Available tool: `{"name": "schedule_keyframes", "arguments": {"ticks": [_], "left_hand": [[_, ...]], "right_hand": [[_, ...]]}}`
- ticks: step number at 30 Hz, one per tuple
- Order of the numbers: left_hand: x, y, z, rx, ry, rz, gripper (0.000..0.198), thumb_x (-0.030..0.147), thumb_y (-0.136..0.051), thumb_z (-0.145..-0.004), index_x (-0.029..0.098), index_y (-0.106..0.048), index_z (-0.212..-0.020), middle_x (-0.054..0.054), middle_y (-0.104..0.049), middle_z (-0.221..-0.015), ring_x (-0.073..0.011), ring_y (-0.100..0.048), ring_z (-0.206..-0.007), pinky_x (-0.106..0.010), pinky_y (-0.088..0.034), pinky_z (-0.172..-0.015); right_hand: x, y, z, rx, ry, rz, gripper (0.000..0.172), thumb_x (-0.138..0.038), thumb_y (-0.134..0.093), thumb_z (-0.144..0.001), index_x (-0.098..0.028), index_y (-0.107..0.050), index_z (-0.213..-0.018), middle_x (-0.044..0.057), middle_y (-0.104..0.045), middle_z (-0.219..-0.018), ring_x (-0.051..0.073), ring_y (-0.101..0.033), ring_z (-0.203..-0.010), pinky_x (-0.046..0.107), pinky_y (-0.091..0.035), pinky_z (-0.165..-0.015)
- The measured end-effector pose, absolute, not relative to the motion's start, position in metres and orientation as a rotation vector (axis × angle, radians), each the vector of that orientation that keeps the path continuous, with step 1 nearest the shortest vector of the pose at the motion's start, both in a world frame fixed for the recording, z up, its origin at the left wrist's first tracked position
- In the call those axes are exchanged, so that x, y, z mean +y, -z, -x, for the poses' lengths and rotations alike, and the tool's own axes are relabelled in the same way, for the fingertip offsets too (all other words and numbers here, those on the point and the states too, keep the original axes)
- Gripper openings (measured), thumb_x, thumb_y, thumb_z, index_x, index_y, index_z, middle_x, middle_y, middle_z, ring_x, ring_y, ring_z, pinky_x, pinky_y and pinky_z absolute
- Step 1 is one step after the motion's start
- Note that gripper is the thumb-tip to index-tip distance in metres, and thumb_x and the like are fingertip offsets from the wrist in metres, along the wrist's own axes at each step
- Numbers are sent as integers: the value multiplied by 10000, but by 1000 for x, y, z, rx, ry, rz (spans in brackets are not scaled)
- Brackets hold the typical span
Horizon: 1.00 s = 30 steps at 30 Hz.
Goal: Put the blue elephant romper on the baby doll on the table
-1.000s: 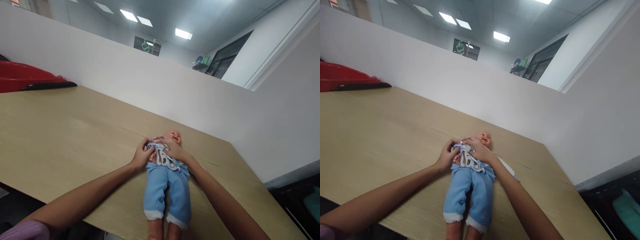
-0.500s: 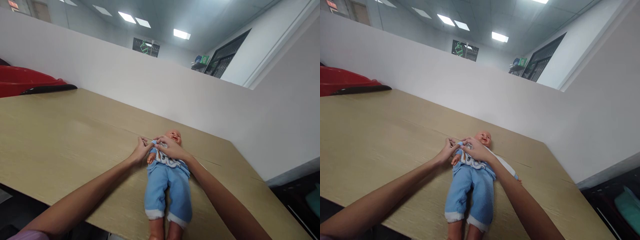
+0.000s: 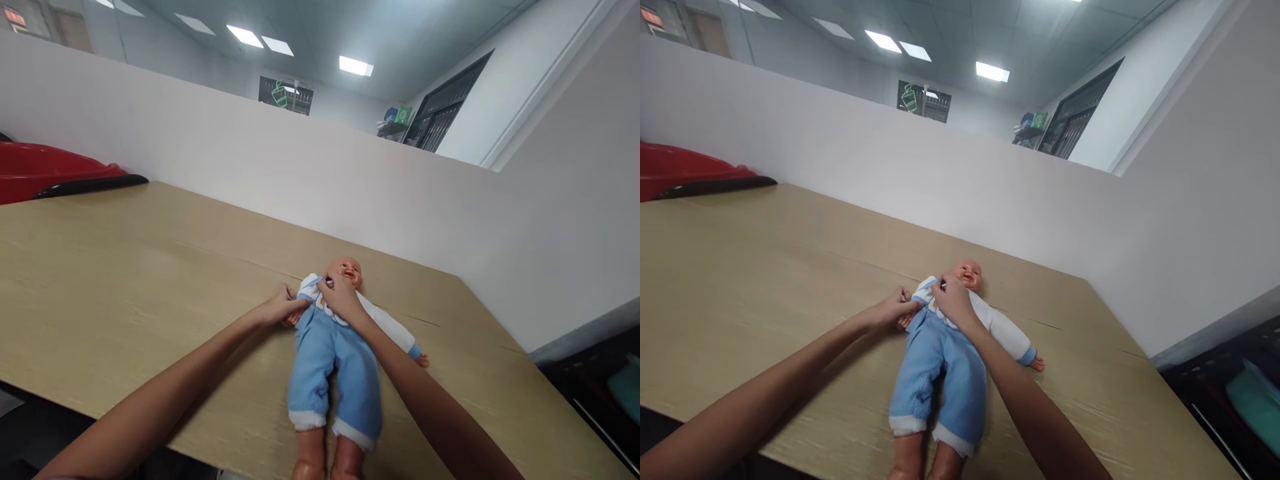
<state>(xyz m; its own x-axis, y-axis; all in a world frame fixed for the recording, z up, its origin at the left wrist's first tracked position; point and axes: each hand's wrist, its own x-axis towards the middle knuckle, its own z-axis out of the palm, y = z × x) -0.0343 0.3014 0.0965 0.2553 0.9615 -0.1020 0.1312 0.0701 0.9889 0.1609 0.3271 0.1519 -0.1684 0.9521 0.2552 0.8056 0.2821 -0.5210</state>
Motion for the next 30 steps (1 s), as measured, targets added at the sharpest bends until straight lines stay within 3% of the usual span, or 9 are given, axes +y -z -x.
{"name": "schedule_keyframes", "arguments": {"ticks": [3,6,13,19,23,27,30], "left_hand": [[306,-102,42,1107,-865,-1381,415,525,-754,-779,241,-462,-856,31,-607,-641,-160,-588,-565,-297,-481,-573],[307,-100,41,1168,-975,-1405,362,517,-686,-831,238,-476,-926,19,-649,-718,-162,-588,-608,-290,-448,-599],[294,-89,30,1308,-1144,-1617,560,710,-747,-815,251,-499,-1018,21,-653,-830,-233,-641,-806,-312,-430,-723],[300,-94,37,1109,-1243,-1774,465,651,-690,-912,241,-531,-1063,27,-645,-854,-185,-591,-781,-274,-426,-703],[301,-99,46,1050,-1202,-1925,419,611,-661,-950,231,-550,-1087,49,-589,-783,-157,-509,-699,-262,-394,-660],[304,-108,64,1089,-1138,-2223,428,594,-680,-942,222,-604,-1141,-17,-654,-906,-194,-582,-773,-296,-434,-721],[311,-113,84,1031,-1067,-2475,363,564,-673,-943,230,-645,-1083,-40,-647,-865,-234,-609,-815,-327,-463,-792]], "right_hand": [[330,-152,-161,-2066,-285,1589,150,-185,-572,-951,-159,-715,-990,90,-771,-948,220,-669,-880,287,-419,-757],[334,-153,-161,-2121,-251,1613,177,-152,-566,-957,-151,-721,-1043,116,-783,-1012,231,-679,-914,288,-416,-768],[340,-160,-151,-2207,-234,1707,203,-334,-614,-1018,-176,-734,-1061,123,-810,-1020,251,-728,-910,291,-450,-744],[357,-169,-147,-2195,-188,1770,274,-425,-602,-1032,-203,-754,-1090,92,-826,-1056,235,-744,-986,280,-479,-808],[370,-175,-151,-2113,-148,1864,282,-373,-602,-997,-177,-790,-1074,129,-832,-1081,255,-755,-1000,295,-496,-814],[375,-176,-166,-2041,-104,1950,300,-317,-625,-955,-152,-812,-1122,181,-824,-1132,293,-759,-1069,323,-518,-859],[375,-174,-177,-2034,-93,1991,296,-304,-674,-920,-136,-823,-1113,202,-819,-1139,319,-761,-1094,349,-533,-886]]}}
